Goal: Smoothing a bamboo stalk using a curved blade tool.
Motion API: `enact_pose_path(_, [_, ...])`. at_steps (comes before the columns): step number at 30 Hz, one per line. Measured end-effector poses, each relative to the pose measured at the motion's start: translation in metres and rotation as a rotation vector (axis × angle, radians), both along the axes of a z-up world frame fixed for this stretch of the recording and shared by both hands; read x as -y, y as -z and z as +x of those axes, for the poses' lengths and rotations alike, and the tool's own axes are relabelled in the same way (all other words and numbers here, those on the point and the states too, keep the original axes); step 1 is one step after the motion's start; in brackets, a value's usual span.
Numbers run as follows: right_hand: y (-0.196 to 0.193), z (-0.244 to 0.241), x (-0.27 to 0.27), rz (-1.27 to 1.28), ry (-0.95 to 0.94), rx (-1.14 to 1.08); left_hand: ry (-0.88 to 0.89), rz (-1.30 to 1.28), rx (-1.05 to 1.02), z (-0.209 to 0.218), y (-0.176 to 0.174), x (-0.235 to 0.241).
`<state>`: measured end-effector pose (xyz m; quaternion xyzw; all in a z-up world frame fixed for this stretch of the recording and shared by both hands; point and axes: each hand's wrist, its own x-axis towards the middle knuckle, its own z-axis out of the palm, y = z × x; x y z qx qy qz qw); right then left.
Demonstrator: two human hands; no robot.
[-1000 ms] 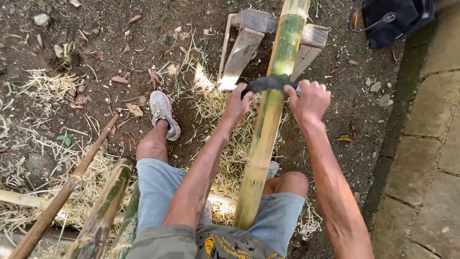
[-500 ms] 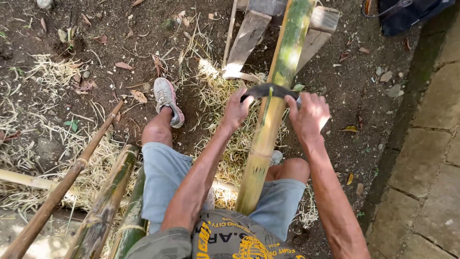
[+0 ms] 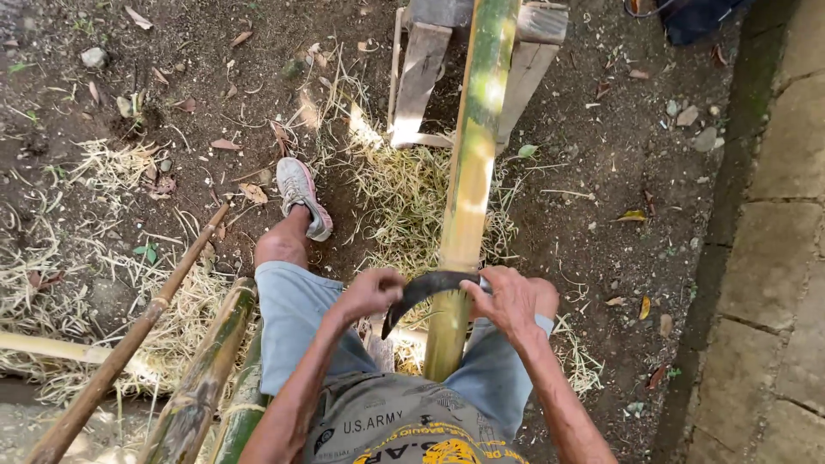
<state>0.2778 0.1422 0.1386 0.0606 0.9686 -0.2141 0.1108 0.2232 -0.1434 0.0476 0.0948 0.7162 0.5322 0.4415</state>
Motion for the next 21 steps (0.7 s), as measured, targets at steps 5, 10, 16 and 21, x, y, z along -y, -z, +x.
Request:
enact_pose_path(5, [-0.028, -0.03, 0.011, 0.089, -0.035, 0.135, -0.382, 0.316, 0.166, -0.079, -0.02, -0.069])
enact_pose_path(10, [-0.016, -0.032, 0.005, 0.07, -0.128, -0.007, -0.353, 0.521, 0.386, -0.096, -0.001, -0.141])
enact_pose_path(16, [-0.015, -0.03, -0.004, -0.006, -0.041, 0.021, -0.547, 0.395, 0.184, -0.079, -0.017, -0.167])
enact_pose_path(21, [-0.011, -0.018, -0.004, -0.032, 0.038, 0.022, -0.503, -0.099, -0.143, -0.082, -0.037, -0.177])
